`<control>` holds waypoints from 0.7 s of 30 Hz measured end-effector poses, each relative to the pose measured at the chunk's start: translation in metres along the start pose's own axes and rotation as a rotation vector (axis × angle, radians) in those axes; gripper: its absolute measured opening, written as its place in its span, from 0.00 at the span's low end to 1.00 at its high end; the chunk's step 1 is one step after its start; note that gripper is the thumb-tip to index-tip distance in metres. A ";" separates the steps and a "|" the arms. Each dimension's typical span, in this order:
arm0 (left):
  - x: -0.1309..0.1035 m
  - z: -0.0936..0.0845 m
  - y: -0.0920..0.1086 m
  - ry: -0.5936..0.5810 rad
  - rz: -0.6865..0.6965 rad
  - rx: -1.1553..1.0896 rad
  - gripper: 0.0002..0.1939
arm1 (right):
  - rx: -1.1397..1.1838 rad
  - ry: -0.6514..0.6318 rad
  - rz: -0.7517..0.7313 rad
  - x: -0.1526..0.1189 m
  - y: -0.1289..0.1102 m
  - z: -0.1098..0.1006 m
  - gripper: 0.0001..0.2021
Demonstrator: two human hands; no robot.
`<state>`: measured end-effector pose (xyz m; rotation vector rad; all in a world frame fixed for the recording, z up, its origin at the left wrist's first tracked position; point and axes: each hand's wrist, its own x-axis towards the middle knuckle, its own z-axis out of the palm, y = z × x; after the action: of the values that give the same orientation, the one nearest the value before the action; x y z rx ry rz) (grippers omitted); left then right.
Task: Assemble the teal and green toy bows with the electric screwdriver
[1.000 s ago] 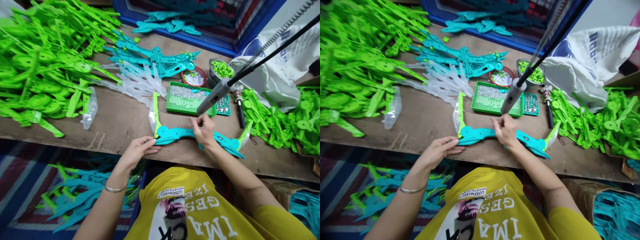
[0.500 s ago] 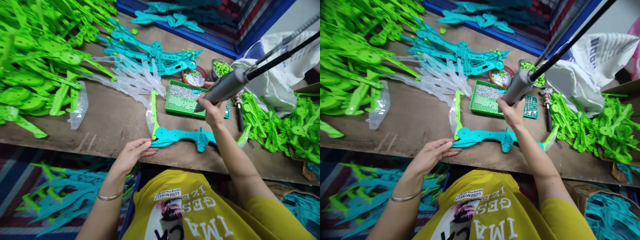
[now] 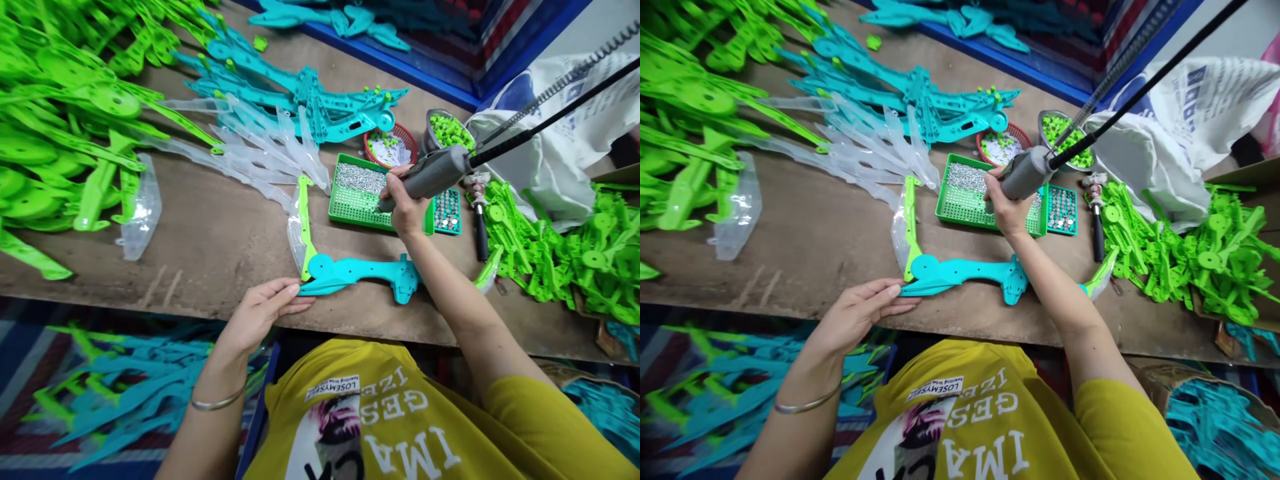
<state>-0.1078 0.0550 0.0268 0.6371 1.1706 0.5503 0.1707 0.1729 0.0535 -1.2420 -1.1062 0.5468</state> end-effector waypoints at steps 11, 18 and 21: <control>0.001 0.002 -0.001 -0.031 0.048 -0.009 0.32 | -0.012 -0.018 -0.031 0.002 -0.013 -0.001 0.13; 0.001 0.006 -0.005 -0.032 0.087 -0.049 0.29 | 0.268 -0.270 -0.082 -0.059 -0.083 0.012 0.11; 0.003 0.005 -0.006 -0.079 0.077 -0.079 0.29 | 0.291 -0.510 -0.010 -0.095 -0.094 0.018 0.11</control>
<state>-0.1019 0.0516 0.0218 0.6327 1.0488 0.6277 0.0942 0.0745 0.1051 -0.8613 -1.3935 1.0161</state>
